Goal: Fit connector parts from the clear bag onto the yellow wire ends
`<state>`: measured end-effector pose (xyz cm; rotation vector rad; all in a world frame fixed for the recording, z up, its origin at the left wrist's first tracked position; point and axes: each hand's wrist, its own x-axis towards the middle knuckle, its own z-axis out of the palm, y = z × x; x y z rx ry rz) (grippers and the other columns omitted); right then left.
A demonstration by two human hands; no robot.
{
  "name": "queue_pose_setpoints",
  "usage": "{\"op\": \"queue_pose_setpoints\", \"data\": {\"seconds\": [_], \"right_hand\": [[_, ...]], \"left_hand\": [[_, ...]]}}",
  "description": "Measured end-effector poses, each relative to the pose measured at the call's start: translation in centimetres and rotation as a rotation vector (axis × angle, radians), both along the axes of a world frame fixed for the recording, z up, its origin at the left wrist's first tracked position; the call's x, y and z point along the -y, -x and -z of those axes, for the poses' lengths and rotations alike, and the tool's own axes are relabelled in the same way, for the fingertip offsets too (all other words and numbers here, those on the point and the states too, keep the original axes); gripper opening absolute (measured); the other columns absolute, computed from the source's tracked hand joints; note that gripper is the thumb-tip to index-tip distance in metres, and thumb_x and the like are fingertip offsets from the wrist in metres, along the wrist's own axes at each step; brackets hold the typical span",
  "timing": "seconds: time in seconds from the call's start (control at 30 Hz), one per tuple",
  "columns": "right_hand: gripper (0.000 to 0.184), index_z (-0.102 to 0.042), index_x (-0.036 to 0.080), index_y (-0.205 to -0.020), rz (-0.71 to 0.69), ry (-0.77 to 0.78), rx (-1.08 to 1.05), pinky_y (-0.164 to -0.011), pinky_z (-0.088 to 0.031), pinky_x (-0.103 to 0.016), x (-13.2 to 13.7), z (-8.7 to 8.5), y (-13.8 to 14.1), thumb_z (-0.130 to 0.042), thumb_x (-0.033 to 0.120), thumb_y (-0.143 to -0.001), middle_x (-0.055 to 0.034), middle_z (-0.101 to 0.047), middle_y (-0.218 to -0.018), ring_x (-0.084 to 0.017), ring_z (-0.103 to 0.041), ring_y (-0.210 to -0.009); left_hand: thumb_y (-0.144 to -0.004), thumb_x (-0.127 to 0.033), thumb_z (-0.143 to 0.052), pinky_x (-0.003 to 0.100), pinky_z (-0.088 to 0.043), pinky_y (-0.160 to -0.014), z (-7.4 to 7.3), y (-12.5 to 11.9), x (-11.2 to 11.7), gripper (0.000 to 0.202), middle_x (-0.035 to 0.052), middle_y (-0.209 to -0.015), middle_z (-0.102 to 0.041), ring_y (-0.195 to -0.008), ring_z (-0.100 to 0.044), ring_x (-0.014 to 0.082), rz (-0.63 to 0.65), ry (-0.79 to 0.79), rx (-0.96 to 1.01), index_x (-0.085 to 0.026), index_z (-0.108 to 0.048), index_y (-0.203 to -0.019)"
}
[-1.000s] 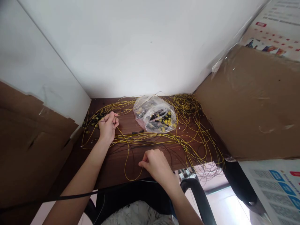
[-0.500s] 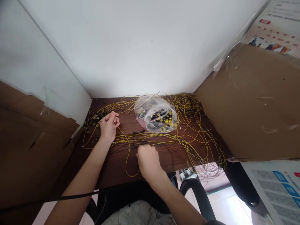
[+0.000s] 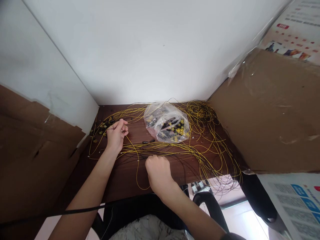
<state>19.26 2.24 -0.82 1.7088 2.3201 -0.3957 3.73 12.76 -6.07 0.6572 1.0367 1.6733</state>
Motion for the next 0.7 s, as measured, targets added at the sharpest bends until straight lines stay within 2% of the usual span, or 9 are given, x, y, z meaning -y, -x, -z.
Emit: {"op": "queue_pose_setpoints", "data": {"seconds": [0.17,0.37,0.53,0.7], "right_hand": [[0.018,-0.068,0.012,-0.083,0.034,0.049,0.089,-0.060,-0.047,-0.029,0.3,-1.0,-0.6,-0.050,0.011,-0.084,-0.0182,-0.068,-0.085,-0.027,-0.067,-0.081],[0.022,-0.068,0.011,-0.086,-0.022,0.125,0.119,-0.062,-0.045,-0.025,1.4,-1.4,-0.9,-0.054,-0.001,-0.075,-0.0170,-0.068,-0.085,-0.024,-0.067,-0.080],[0.022,-0.068,0.013,-0.084,-0.023,0.123,0.111,-0.059,-0.045,-0.027,1.5,-1.1,-0.9,-0.050,0.002,-0.077,-0.0164,-0.068,-0.085,-0.027,-0.067,-0.080],[0.022,-0.069,0.012,-0.078,0.010,0.071,0.068,-0.056,-0.042,-0.029,1.1,-0.1,-1.5,-0.048,0.007,-0.076,-0.0166,-0.069,-0.081,-0.029,-0.067,-0.076]], "left_hand": [[-0.063,-0.035,-0.073,0.015,-0.027,-0.038,-0.1,0.0,0.1,0.027,-0.0049,-0.050,-0.040,-0.046,-0.042,0.0047,0.018,0.008,0.003,-0.011,-0.060,-0.058],[-0.064,-0.036,-0.072,0.016,-0.028,-0.038,-0.1,0.0,0.2,0.027,-0.0053,-0.049,-0.038,-0.047,-0.042,0.0047,0.039,0.021,-0.007,-0.011,-0.061,-0.061],[-0.064,-0.037,-0.072,0.016,-0.029,-0.039,-0.1,-0.1,0.3,0.027,-0.0044,-0.050,-0.039,-0.048,-0.042,0.0054,0.057,0.032,-0.030,-0.011,-0.063,-0.061],[-0.066,-0.038,-0.071,0.016,-0.029,-0.040,-0.1,-0.2,0.4,0.027,-0.0037,-0.051,-0.038,-0.049,-0.041,0.0060,0.098,0.012,-0.064,-0.012,-0.062,-0.061]]}}
